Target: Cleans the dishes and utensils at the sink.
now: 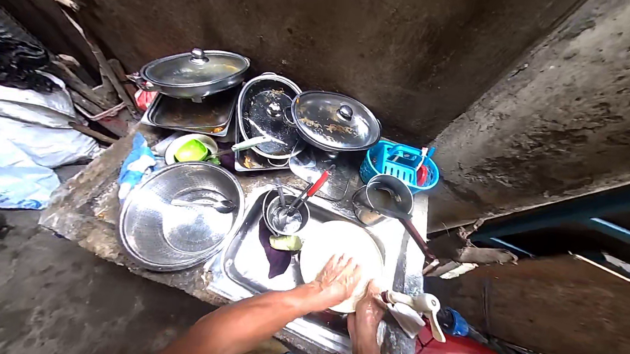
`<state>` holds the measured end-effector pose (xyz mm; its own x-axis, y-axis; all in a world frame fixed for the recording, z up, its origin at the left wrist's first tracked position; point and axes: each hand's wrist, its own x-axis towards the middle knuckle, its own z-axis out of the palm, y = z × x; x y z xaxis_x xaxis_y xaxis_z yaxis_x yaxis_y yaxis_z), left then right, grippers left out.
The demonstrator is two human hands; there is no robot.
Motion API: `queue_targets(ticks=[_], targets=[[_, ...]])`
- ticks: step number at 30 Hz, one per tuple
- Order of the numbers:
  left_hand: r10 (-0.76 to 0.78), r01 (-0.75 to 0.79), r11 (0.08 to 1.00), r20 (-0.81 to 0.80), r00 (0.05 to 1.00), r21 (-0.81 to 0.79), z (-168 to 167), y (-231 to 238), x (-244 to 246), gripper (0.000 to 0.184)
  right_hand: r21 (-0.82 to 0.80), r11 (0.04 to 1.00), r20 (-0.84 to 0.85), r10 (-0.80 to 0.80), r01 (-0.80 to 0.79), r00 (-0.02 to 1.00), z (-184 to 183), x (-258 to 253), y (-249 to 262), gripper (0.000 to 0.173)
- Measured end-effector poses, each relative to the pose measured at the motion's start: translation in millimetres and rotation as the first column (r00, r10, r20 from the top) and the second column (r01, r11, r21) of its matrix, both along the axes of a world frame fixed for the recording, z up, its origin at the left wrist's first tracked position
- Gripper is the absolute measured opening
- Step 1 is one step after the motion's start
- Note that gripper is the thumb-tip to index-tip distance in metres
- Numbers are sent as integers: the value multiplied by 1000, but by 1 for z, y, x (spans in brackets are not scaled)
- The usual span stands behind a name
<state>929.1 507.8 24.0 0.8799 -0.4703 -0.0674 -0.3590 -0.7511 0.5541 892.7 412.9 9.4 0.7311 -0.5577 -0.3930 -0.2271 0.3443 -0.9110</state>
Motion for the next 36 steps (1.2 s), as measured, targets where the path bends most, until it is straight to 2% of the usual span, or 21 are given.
queue_targets(ticks=[2,4,8,11,13,17,21,23,25,27,30,33,35,36], targets=[[-77,87,993,122,990,-80,-6,-4,-20,27,38,998,35,56,-57,998,-6,-4,-6,40],[-103,118,988,144,984,-99,-7,-1,-18,26,38,997,51,61,-63,997,-7,-3,-7,38],[12,-12,1000,3,1000,6,2,13,29,34,-13,1000,-11,12,-12,1000,5,-4,4,34],[68,-66,995,-18,998,80,2,19,56,37,-38,999,-64,4,-6,998,8,-9,6,32],[60,-58,997,-40,997,49,4,10,46,38,-28,1000,-63,-1,-1,998,8,-7,4,30],[-44,46,996,24,999,-81,-4,-18,5,30,33,999,13,12,-13,1000,-6,-5,-4,29],[-145,145,983,7,989,-108,-19,-8,-12,35,-3,1000,-44,30,-30,999,-17,-10,-9,28],[-103,104,994,22,994,-41,-22,-2,-5,36,-24,999,-89,37,-39,995,-16,-10,-7,31],[10,-8,1000,-76,997,26,-21,0,12,44,-41,998,-124,37,-42,992,-11,-10,-3,30],[37,-35,999,-159,987,11,-25,0,20,56,-64,997,-150,28,-38,988,-7,-9,0,28],[-143,128,981,-92,985,-147,-30,10,-3,56,-77,995,-159,54,-67,986,-4,-4,-1,36],[-280,239,939,-150,948,-247,-10,38,-24,44,-145,973,-163,157,-181,974,-6,-1,-1,33],[-243,204,956,-178,954,-210,16,68,-26,38,-219,917,-182,298,-334,937,0,-1,-1,32],[-172,141,968,-143,975,-207,33,87,-26,36,-269,879,-194,351,-394,916,2,1,2,28]])
